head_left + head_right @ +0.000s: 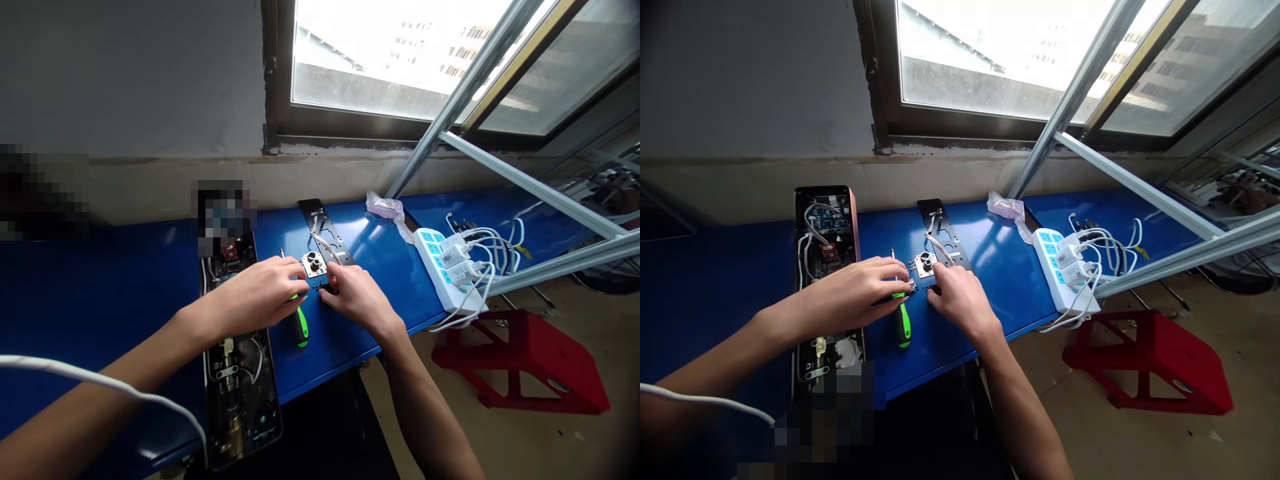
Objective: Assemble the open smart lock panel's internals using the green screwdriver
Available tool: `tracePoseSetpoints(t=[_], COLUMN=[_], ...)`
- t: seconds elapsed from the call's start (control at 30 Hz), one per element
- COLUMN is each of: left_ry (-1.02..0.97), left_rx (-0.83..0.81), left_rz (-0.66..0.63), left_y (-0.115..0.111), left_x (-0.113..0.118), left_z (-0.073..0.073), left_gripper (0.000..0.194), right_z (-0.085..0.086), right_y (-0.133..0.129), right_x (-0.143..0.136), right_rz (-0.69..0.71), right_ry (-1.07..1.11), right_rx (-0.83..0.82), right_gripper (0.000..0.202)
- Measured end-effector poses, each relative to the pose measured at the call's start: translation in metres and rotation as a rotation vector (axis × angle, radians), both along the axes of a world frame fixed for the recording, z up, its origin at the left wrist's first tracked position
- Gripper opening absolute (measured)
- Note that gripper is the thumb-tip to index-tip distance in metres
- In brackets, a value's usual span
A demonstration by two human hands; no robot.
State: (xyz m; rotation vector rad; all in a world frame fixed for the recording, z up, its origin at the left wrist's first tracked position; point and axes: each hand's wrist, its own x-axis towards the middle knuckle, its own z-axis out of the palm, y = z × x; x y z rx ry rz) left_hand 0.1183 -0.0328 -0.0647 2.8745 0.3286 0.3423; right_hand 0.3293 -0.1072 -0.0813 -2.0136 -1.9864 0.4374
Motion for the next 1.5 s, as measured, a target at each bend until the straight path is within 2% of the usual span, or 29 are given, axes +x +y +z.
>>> tracePoseSetpoints(t=[0.07,0.17,0.3,0.43,0.53,0.63,0.8,1.03,1.33,1.5], left_ry=[0.004,-0.029,-0.134,-0.129,-0.048,0.039,0.117,0.088,0.077,0.033], left_rx=[-0.01,-0.029,-0.022,-0.068,-0.176,-0.279,-0.384,-0.372,-0.389,-0.378], left_rz=[-0.005,0.024,0.202,0.356,0.445,0.509,0.54,0.533,0.48,0.477], left_y=[0.001,0.008,0.03,0.051,0.057,0.06,0.065,0.072,0.067,0.06], left_x=[-0.003,-0.016,-0.052,-0.093,-0.113,-0.121,-0.123,-0.123,-0.119,-0.116], left_z=[0.006,0.021,0.044,0.06,0.069,0.073,0.068,0.057,0.059,0.064], left_gripper=[0.019,0.021,0.025,0.023,0.021,0.019,0.016,0.021,0.021,0.02], right_z=[0.004,0.022,0.055,0.069,0.069,0.063,0.05,0.045,0.038,0.043], right_y=[0.001,0.003,0.012,0.029,0.045,0.059,0.068,0.068,0.062,0.057], right_x=[-0.001,-0.008,-0.034,-0.071,-0.096,-0.117,-0.136,-0.135,-0.133,-0.118], right_rz=[0.015,0.056,0.136,0.244,0.286,0.278,0.246,0.229,0.202,0.226], right_ry=[0.035,0.097,0.212,0.322,0.26,0.106,-0.025,-0.085,-0.105,0.069], right_rx=[0.022,0.079,0.217,0.233,0.231,0.239,0.249,0.228,0.277,0.314], right_gripper=[0.024,0.026,0.024,0.021,0.022,0.023,0.024,0.027,0.03,0.033])
